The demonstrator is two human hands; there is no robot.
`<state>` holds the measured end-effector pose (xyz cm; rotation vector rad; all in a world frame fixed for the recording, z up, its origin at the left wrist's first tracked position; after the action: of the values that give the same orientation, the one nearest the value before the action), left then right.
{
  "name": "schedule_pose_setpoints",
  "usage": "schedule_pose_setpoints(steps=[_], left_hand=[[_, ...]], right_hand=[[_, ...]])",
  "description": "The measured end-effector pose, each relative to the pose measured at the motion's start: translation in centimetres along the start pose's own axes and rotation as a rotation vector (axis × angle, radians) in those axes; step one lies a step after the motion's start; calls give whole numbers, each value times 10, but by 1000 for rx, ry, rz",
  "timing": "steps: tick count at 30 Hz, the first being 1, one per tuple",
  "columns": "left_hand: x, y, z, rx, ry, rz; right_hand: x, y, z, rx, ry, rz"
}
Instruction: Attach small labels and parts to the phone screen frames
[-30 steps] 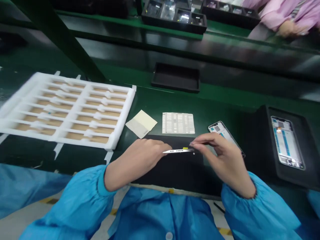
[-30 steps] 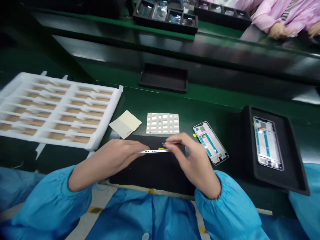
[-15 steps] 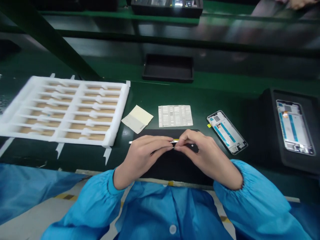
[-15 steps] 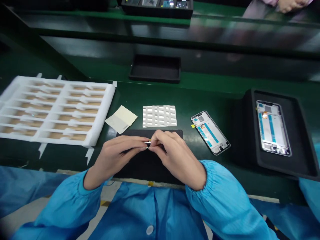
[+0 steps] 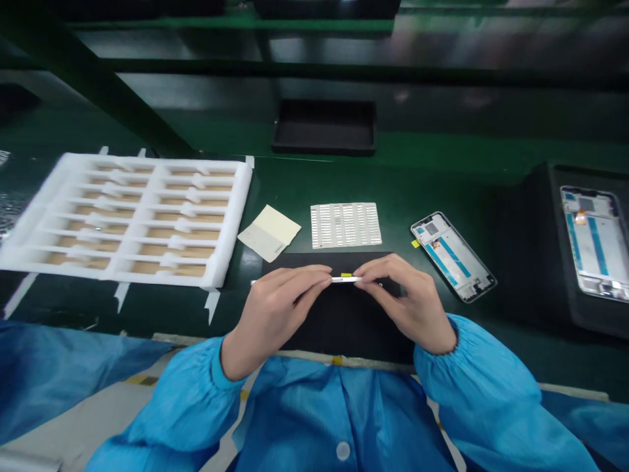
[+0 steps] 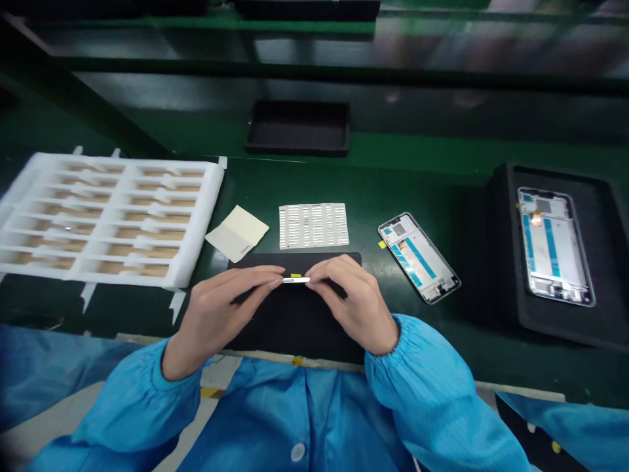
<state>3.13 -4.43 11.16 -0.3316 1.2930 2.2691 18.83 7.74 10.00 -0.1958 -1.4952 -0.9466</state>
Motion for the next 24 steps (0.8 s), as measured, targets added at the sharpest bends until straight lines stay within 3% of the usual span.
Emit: schedule_pose_setpoints(steps=[6, 11, 15, 18, 20, 24], left_hand=[[-2, 3, 0, 47, 20, 41], [2, -1, 2, 75, 18, 38], [4, -1, -4, 25, -106, 32], [2, 2, -12, 35, -224, 84], [5, 3, -13, 38, -232, 97], [26, -10, 9, 125, -86, -83]], right_hand=[[1, -2, -2, -6, 94, -75], [3, -8, -6, -45, 250, -343], [6, -13, -11, -72, 341, -513], [11, -9, -11, 5, 285, -461], [11, -1, -1, 55, 188, -363], [-8, 22, 52, -138, 34, -382]])
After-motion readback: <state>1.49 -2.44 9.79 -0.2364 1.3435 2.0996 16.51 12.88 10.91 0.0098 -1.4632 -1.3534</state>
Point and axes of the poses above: each hand's wrist, its own z-axis towards the middle knuckle, its own y-axis out of the back of the hand, x = y × z, the point moved 3 cm from there along z, towards the middle knuckle, and after that the axes turned 13 degrees about -y, right-handed, at the moved point
